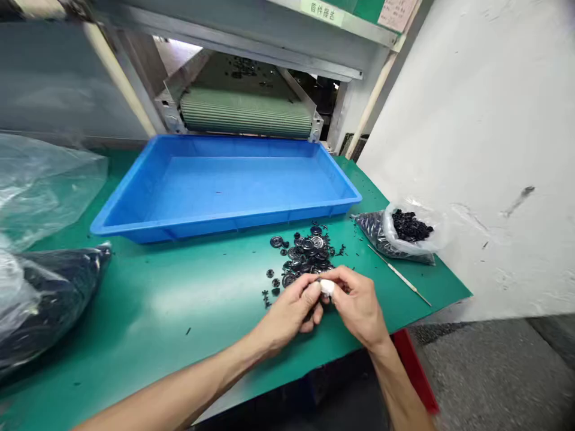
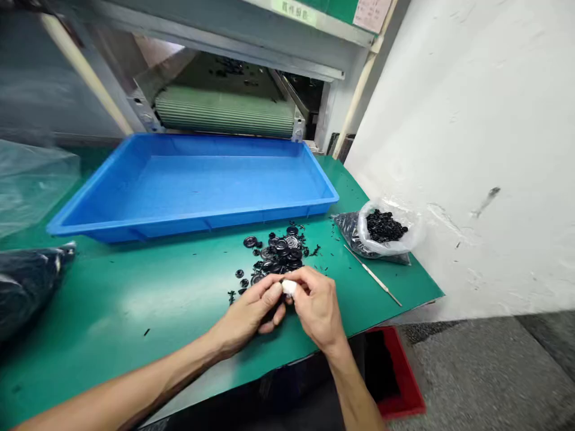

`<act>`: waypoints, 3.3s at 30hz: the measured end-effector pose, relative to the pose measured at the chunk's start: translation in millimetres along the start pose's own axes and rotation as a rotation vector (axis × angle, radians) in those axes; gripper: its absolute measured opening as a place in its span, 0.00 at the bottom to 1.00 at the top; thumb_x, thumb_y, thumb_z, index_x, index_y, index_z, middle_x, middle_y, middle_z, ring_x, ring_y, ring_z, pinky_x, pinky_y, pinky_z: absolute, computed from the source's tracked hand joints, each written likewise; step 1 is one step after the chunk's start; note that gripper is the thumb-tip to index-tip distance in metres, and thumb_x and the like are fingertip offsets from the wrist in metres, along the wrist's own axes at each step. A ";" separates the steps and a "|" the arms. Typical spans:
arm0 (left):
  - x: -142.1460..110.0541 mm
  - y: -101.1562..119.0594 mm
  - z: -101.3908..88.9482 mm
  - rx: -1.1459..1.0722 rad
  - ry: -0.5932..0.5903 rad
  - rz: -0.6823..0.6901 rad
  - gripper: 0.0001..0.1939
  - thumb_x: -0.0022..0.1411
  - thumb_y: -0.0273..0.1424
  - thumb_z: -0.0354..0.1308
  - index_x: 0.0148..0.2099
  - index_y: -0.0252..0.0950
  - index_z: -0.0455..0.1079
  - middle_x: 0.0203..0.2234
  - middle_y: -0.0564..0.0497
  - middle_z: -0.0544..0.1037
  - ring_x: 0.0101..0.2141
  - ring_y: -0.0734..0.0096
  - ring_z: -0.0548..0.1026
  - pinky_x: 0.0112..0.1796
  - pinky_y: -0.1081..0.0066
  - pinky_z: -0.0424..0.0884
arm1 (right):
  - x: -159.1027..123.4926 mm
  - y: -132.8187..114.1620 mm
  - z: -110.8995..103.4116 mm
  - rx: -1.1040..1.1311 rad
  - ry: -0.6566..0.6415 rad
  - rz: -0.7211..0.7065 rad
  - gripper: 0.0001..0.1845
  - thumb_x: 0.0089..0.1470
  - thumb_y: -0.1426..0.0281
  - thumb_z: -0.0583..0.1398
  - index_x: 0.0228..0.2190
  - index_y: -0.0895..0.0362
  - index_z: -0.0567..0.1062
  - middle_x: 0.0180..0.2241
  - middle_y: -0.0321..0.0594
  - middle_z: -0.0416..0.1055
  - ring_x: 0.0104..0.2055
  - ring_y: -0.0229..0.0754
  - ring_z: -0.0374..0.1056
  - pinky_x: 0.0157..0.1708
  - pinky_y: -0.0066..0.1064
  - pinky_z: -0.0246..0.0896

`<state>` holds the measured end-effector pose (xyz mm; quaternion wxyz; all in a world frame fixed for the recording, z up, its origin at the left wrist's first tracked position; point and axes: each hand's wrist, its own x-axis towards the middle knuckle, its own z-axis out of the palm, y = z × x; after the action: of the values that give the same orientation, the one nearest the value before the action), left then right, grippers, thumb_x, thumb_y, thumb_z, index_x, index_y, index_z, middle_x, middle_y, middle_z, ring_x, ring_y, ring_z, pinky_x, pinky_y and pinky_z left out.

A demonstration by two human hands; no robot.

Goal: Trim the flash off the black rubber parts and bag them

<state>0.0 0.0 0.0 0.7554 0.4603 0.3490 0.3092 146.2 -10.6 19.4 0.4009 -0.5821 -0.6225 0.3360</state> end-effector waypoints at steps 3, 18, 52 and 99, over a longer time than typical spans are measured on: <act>-1.9 -2.9 1.2 0.023 0.082 0.068 0.16 0.63 0.41 0.49 0.46 0.35 0.62 0.19 0.59 0.62 0.17 0.83 0.56 0.17 0.80 0.51 | 2.0 0.2 3.5 0.061 -0.082 0.026 0.09 0.54 0.72 0.53 0.33 0.57 0.74 0.23 0.33 0.69 0.24 0.34 0.65 0.24 0.23 0.59; 1.0 4.9 -13.2 -0.565 0.048 -0.027 0.11 0.61 0.39 0.54 0.41 0.36 0.64 0.28 0.52 0.68 0.20 0.83 0.63 0.14 0.83 0.49 | 143.6 32.1 -16.8 -0.750 -0.390 -0.456 0.23 0.45 0.87 0.51 0.36 0.57 0.77 0.43 0.42 0.72 0.42 0.41 0.67 0.45 0.29 0.58; -1.6 1.4 -7.4 -0.261 0.100 0.050 0.17 0.60 0.42 0.54 0.45 0.36 0.65 0.23 0.54 0.70 0.15 0.84 0.59 0.15 0.80 0.49 | 98.5 21.5 -14.2 -0.710 -0.107 -0.226 0.17 0.51 0.76 0.51 0.40 0.56 0.75 0.36 0.43 0.73 0.37 0.42 0.67 0.37 0.30 0.58; 3.8 11.8 -3.8 -0.344 0.113 -0.016 0.17 0.56 0.43 0.59 0.38 0.34 0.66 0.27 0.51 0.70 0.19 0.82 0.66 0.13 0.83 0.48 | -6.2 8.1 -15.9 -0.361 0.080 -0.440 0.15 0.58 0.74 0.51 0.39 0.49 0.75 0.37 0.41 0.71 0.40 0.43 0.69 0.41 0.36 0.66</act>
<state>-2.6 9.4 8.6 0.8047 0.3035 0.3364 0.3836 164.1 -16.7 18.7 0.3781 -0.5079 -0.7673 0.1016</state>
